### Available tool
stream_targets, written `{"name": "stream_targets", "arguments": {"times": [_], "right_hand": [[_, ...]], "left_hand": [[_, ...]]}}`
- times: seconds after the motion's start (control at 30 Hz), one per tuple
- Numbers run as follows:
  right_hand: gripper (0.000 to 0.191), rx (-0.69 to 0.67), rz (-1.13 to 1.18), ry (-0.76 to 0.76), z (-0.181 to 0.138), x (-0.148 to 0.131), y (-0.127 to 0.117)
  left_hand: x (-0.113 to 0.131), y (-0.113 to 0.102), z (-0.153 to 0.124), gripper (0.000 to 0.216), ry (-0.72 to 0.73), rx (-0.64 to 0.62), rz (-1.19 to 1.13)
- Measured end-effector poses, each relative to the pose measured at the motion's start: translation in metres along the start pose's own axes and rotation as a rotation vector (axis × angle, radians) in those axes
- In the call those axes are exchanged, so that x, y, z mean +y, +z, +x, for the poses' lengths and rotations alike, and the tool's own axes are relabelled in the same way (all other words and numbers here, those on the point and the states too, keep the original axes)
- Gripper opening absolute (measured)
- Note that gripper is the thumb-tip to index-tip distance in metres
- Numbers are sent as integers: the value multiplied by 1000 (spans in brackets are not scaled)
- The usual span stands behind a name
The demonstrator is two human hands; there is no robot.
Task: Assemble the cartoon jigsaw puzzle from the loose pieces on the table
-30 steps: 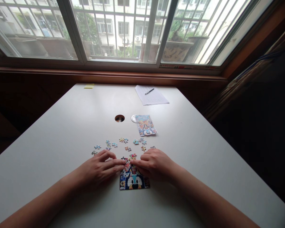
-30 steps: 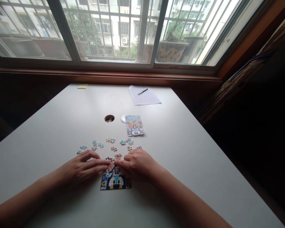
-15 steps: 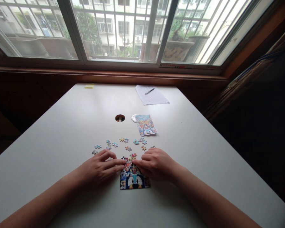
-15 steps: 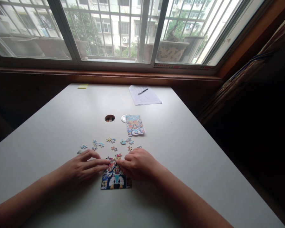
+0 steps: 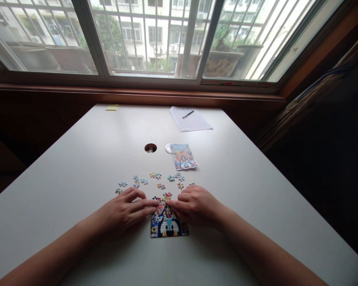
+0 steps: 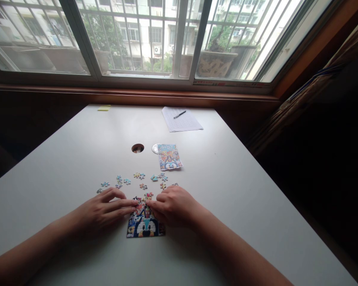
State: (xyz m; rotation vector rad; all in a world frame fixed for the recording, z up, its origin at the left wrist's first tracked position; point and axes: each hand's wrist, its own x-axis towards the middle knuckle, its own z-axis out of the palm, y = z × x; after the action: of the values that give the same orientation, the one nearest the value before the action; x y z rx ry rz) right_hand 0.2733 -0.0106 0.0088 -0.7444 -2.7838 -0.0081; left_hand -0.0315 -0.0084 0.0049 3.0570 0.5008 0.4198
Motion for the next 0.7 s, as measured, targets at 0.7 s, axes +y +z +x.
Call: {"name": "stream_targets", "arguments": {"times": [0.7], "right_hand": [[25,-2,-3,1,-2,1,2]], "left_hand": [[1,0,0,41,-7,-14,2]]}}
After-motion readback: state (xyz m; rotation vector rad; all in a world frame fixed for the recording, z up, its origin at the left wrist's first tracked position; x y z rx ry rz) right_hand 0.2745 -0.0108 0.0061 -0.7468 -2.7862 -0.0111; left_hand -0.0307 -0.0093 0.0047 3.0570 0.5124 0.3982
